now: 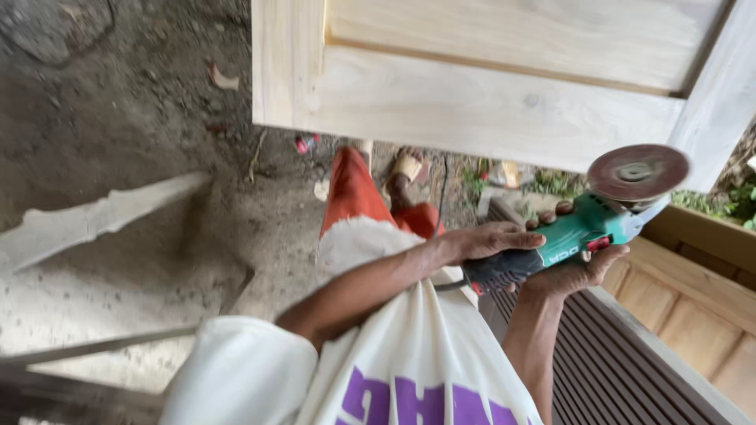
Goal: The person uses an orbital sander to smooth the surface of a large wooden door panel. They move the sander across the flat panels and along the frame, occasionally wiping the surface with their hand to check the finish.
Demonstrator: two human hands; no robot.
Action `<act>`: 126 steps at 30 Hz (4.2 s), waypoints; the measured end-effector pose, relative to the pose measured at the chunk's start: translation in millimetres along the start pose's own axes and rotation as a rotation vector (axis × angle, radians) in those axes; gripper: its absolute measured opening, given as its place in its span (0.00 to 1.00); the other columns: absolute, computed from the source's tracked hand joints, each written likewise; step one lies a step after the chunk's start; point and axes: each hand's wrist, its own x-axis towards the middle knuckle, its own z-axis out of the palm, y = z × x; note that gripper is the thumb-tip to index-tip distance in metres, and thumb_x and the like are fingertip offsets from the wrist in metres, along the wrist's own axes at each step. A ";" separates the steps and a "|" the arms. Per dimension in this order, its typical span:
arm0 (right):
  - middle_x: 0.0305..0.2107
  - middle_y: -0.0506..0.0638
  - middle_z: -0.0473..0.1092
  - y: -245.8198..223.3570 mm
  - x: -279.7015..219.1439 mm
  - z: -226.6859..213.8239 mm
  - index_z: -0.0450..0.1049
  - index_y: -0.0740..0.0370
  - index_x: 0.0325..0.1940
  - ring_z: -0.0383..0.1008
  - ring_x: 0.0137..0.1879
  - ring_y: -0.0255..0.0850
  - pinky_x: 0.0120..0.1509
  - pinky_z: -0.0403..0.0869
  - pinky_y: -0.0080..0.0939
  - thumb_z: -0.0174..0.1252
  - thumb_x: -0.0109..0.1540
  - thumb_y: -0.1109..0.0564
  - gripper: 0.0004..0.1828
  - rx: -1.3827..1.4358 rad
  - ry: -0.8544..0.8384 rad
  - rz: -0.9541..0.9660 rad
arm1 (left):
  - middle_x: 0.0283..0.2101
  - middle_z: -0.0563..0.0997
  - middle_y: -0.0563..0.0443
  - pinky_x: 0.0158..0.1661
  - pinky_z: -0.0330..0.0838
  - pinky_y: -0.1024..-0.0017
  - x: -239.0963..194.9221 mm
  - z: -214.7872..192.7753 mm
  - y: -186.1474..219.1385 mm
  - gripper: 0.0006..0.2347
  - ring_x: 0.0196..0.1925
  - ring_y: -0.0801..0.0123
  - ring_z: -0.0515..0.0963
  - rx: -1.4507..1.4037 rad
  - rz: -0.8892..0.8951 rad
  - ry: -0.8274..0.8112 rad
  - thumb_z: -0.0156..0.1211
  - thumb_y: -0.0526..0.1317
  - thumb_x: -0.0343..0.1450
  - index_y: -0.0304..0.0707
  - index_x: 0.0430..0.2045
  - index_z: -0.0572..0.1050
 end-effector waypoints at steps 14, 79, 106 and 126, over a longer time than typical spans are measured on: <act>0.40 0.54 0.74 43.9 20.5 -23.5 0.67 0.63 0.63 0.78 0.43 0.46 0.50 0.81 0.50 0.58 0.64 0.26 0.41 -0.143 0.138 0.093 | 0.36 0.80 0.31 0.29 0.80 0.58 -42.1 34.2 -1.3 0.36 0.28 0.50 0.83 1.302 0.178 0.712 0.64 0.35 0.59 0.20 0.63 0.57; 0.48 0.67 0.74 -63.9 124.4 -124.0 0.45 0.57 0.67 0.80 0.52 0.57 0.51 0.80 0.59 0.72 0.64 0.49 0.44 -1.685 0.107 0.001 | 0.31 0.86 0.47 0.26 0.81 0.68 254.9 15.8 0.1 0.33 0.27 0.68 0.86 0.387 0.195 0.534 0.58 0.70 0.60 0.36 0.41 0.79; 0.43 0.72 0.73 253.5 10.6 206.4 0.49 0.73 0.71 0.79 0.37 0.64 0.34 0.79 0.57 0.71 0.54 0.51 0.51 -1.626 -0.624 0.153 | 0.53 0.77 0.46 0.56 0.77 0.59 -236.8 -167.0 56.9 0.35 0.56 0.62 0.77 -0.062 0.467 0.926 0.70 0.58 0.62 0.36 0.58 0.70; 0.37 0.67 0.77 129.1 49.2 79.2 0.50 0.73 0.70 0.81 0.32 0.57 0.28 0.80 0.48 0.70 0.60 0.48 0.47 -1.778 -0.287 0.137 | 0.51 0.80 0.41 0.52 0.78 0.64 -56.9 -94.8 34.9 0.36 0.52 0.57 0.81 0.074 0.371 0.812 0.72 0.58 0.62 0.32 0.56 0.68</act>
